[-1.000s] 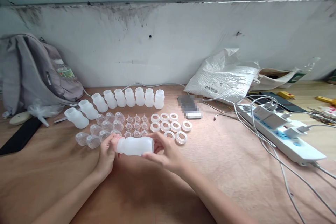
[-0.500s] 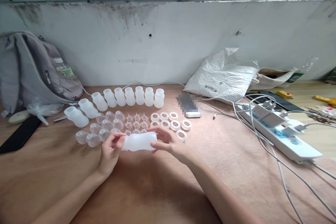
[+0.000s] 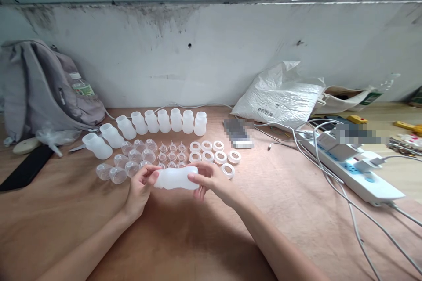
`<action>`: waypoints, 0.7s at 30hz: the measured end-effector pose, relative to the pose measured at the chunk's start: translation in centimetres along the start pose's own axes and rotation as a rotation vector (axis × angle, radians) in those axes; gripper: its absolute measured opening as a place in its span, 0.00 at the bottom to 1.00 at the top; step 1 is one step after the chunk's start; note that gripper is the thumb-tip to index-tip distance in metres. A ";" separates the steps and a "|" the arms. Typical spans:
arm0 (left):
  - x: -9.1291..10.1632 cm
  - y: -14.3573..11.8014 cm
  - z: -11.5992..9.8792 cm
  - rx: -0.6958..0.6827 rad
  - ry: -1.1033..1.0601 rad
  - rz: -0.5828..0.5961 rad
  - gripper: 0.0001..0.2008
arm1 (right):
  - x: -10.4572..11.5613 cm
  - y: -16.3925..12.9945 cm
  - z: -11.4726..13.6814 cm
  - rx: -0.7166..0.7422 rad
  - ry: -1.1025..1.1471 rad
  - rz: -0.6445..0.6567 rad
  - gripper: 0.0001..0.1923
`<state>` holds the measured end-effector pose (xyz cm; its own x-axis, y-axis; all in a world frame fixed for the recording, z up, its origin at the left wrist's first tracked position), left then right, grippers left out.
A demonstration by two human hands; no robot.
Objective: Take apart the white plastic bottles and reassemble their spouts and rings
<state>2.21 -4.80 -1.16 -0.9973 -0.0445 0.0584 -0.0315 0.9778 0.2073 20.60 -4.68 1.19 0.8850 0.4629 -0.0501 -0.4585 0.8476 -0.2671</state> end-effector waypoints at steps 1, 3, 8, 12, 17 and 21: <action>0.0 0.0 0.0 -0.003 0.003 0.016 0.13 | 0.1 0.1 -0.3 -0.024 -0.002 -0.014 0.18; -0.2 0.0 -0.3 -0.035 0.000 0.048 0.13 | 0.3 0.2 -0.7 -0.063 -0.004 -0.025 0.18; -0.7 -0.5 -1.1 -0.153 0.047 0.135 0.12 | 0.6 0.4 -1.5 -0.136 -0.014 -0.074 0.22; -1.5 -0.7 -1.6 -0.280 0.361 0.292 0.18 | 0.9 0.2 -0.6 0.047 -0.243 -0.274 0.20; -2.3 -1.3 -1.6 -0.467 0.814 0.437 0.19 | -0.8 -1.1 0.6 0.423 -0.724 -0.354 0.13; -2.1 -1.5 -1.5 -0.479 1.134 0.379 0.05 | -2.1 -1.3 0.3 0.477 -0.788 -0.274 0.13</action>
<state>4.46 -6.49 -0.11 -0.3181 -0.1607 0.9343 0.5017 0.8077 0.3097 19.32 -6.65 1.88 0.7373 0.1268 0.6635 -0.3825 0.8880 0.2553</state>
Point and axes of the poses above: each hand's wrist, its own y-axis towards the middle knuckle, its own x-axis out of the back of the hand, z = x × y, the point moved 6 cm from there along y, towards the middle knuckle, and after that the axes turned 5 degrees about -x, right-handed, at the moved point
